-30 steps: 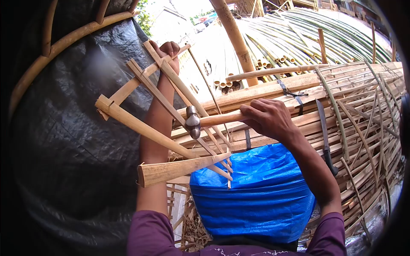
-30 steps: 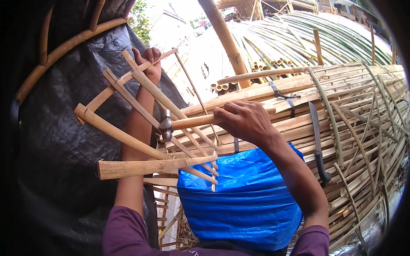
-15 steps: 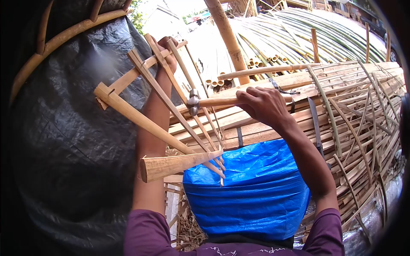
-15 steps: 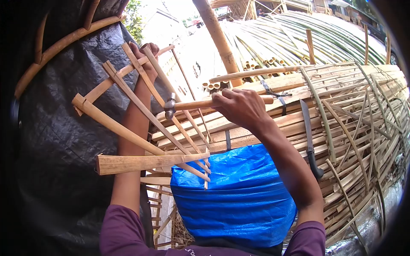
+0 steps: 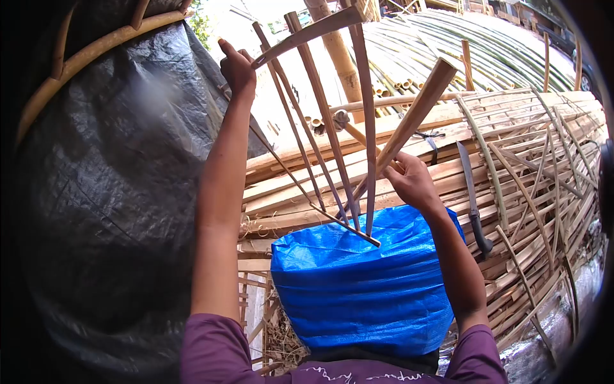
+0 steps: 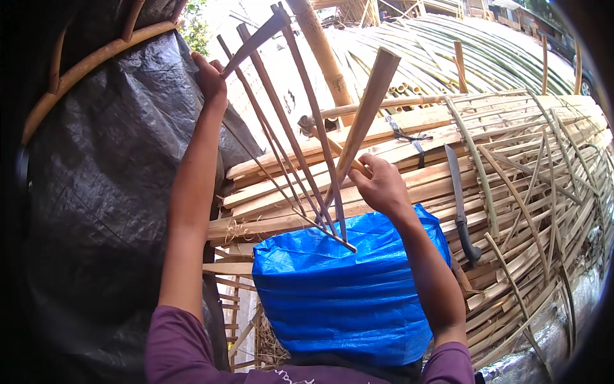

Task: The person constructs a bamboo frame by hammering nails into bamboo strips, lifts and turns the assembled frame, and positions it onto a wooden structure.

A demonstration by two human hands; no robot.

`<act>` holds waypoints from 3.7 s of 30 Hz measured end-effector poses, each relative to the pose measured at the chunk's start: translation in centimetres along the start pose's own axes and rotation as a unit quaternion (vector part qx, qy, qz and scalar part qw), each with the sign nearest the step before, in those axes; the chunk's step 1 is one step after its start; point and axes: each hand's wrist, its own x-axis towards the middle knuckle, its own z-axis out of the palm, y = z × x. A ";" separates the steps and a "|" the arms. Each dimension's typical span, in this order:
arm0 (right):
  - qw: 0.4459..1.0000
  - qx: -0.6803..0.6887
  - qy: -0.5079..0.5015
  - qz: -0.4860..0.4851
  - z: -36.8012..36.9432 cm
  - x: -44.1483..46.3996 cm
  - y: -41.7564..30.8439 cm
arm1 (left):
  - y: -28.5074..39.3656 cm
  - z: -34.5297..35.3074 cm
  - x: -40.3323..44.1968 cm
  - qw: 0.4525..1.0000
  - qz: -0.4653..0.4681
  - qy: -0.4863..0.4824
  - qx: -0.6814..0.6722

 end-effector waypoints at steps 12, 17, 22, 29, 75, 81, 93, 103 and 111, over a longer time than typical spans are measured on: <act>0.971 0.107 0.075 0.198 -1.0 -3.6 6.5 | -2.6 0.1 -0.4 0.879 0.174 -0.185 0.403; 0.964 0.136 0.031 0.227 -0.3 -4.0 7.9 | -6.2 1.8 -2.0 0.858 0.277 -0.282 0.328; 0.961 0.121 0.021 0.247 -0.1 -4.3 8.3 | -9.9 4.0 -4.4 0.873 0.238 -0.296 0.305; 0.957 0.132 0.047 0.254 0.0 -4.6 10.6 | -18.8 4.5 -13.2 0.733 0.058 -0.436 0.518; 0.952 0.116 0.073 0.274 0.2 -5.1 10.0 | -28.4 0.8 -20.9 0.859 -0.101 -0.297 0.405; 0.952 0.123 0.082 0.268 0.3 -5.2 9.8 | -28.6 0.6 -21.3 0.857 -0.112 -0.284 0.416; 0.960 0.108 0.090 0.242 0.4 -5.3 9.8 | -27.6 -1.1 -20.1 0.829 -0.068 -0.307 0.462; 0.961 0.103 0.077 0.246 0.2 -5.3 9.5 | -27.6 -3.1 -15.6 0.834 0.104 -0.343 0.420; 0.952 0.184 0.108 0.219 -0.4 -5.7 9.2 | -24.4 -2.7 -14.1 0.807 0.196 -0.443 0.337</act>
